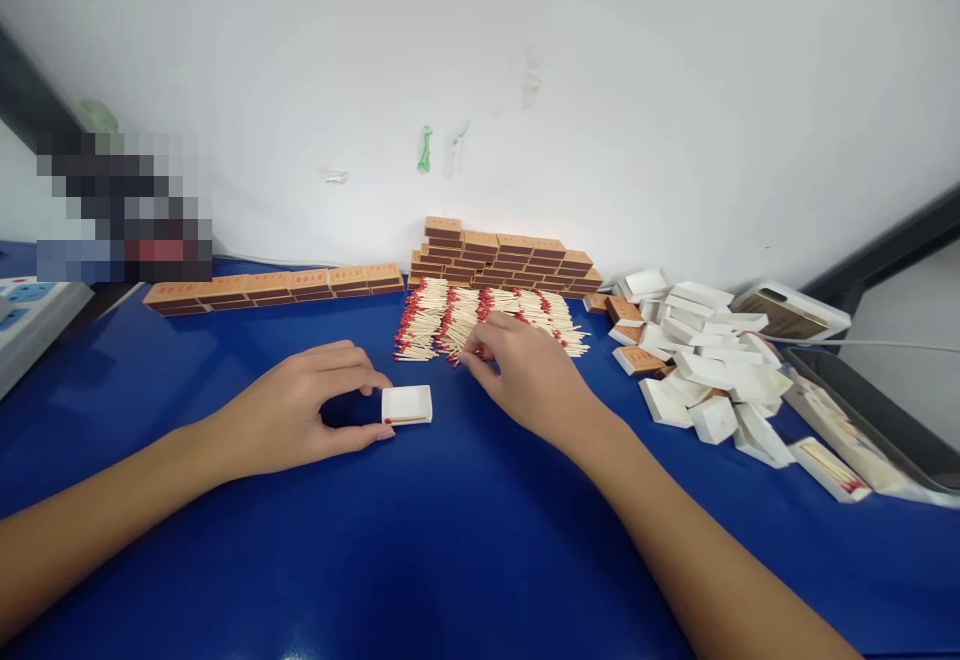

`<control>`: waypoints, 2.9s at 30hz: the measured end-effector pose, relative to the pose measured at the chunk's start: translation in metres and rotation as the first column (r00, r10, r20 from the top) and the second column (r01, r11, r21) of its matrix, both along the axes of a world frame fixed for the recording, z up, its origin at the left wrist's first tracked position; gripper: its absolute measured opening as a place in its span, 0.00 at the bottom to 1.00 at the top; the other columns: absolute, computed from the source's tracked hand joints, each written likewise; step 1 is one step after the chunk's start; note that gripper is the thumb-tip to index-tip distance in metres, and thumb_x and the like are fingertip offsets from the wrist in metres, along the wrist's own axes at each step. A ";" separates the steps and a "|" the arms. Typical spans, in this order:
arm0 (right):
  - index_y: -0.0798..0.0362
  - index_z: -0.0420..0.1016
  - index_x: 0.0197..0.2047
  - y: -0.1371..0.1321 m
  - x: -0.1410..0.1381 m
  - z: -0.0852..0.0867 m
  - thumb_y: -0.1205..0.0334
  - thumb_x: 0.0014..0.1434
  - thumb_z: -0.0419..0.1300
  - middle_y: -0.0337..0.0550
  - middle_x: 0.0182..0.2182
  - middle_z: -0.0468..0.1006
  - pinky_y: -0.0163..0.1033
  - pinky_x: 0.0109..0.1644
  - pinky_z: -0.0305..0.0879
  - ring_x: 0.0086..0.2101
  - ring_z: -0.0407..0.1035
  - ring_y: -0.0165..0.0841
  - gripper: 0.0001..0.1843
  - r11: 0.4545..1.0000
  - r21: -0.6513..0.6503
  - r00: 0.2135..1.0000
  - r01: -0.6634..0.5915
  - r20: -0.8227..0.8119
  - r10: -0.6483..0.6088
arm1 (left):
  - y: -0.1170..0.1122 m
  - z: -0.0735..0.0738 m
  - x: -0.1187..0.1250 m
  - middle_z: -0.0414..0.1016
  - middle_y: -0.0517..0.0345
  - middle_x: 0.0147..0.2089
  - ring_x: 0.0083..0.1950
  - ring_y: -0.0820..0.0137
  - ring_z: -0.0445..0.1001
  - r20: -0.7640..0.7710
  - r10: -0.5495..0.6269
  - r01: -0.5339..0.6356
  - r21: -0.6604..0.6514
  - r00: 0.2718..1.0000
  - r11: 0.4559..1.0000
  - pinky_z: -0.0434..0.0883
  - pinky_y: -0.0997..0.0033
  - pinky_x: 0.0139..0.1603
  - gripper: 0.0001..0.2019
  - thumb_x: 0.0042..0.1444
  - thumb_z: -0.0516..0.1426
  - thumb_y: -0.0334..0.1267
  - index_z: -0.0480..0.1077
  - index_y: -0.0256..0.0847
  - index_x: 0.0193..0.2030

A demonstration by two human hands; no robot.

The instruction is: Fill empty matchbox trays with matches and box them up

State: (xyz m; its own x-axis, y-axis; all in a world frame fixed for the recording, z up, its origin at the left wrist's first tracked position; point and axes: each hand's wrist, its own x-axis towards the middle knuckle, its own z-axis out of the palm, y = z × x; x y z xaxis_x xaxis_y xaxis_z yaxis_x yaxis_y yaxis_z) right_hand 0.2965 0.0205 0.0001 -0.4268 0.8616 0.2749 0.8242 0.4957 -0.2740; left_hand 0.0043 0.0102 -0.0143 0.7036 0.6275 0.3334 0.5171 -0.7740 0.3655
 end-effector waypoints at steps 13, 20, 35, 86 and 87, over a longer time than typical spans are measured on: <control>0.50 0.75 0.43 0.010 0.010 -0.012 0.67 0.72 0.59 0.46 0.42 0.77 0.42 0.41 0.66 0.37 0.72 0.37 0.05 0.998 -0.024 0.996 -0.063 0.067 0.065 | -0.001 0.000 0.000 0.79 0.54 0.40 0.43 0.62 0.76 -0.005 -0.003 0.003 0.022 1.000 1.000 0.73 0.62 0.45 0.14 0.67 0.65 0.49 0.80 0.42 0.52; 0.51 0.75 0.47 0.011 0.011 -0.012 0.66 0.73 0.60 0.47 0.43 0.77 0.43 0.43 0.66 0.39 0.72 0.40 0.03 0.999 -0.028 0.995 -0.019 0.098 0.022 | -0.001 0.000 0.000 0.78 0.54 0.40 0.43 0.63 0.75 -0.005 -0.005 0.005 -0.010 1.000 1.000 0.72 0.62 0.45 0.14 0.67 0.66 0.47 0.80 0.41 0.51; 0.50 0.70 0.43 0.002 0.003 -0.007 0.66 0.74 0.57 0.46 0.43 0.76 0.41 0.40 0.66 0.38 0.74 0.38 0.04 0.998 -0.021 0.991 -0.057 0.117 0.059 | 0.000 0.000 0.000 0.78 0.55 0.40 0.43 0.63 0.75 -0.006 -0.002 0.002 0.002 1.000 1.000 0.71 0.63 0.44 0.14 0.67 0.66 0.47 0.80 0.40 0.52; 0.52 0.79 0.39 0.009 0.011 -0.003 0.63 0.70 0.61 0.46 0.36 0.78 0.42 0.40 0.63 0.36 0.72 0.38 0.07 0.998 -0.066 1.000 -0.002 -0.009 0.002 | -0.002 0.002 0.000 0.78 0.54 0.40 0.43 0.62 0.76 -0.002 -0.028 0.028 0.069 1.000 0.997 0.71 0.62 0.46 0.14 0.68 0.65 0.45 0.80 0.37 0.52; 0.52 0.78 0.40 0.009 0.010 -0.005 0.63 0.70 0.61 0.46 0.36 0.78 0.42 0.40 0.63 0.36 0.72 0.38 0.06 0.997 -0.071 1.000 -0.011 0.001 0.012 | -0.002 0.002 0.000 0.79 0.54 0.40 0.43 0.62 0.76 0.000 -0.030 0.029 0.071 1.000 0.997 0.72 0.62 0.46 0.14 0.68 0.65 0.45 0.80 0.37 0.52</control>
State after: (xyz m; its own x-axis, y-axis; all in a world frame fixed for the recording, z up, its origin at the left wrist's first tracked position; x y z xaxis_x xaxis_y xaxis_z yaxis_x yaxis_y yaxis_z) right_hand 0.3068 0.0297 -0.0050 -0.4372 0.8738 0.2127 0.8190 0.4846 -0.3073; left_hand 0.0042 0.0085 -0.0119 0.7211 0.5811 0.3773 0.4932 -0.8130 0.3094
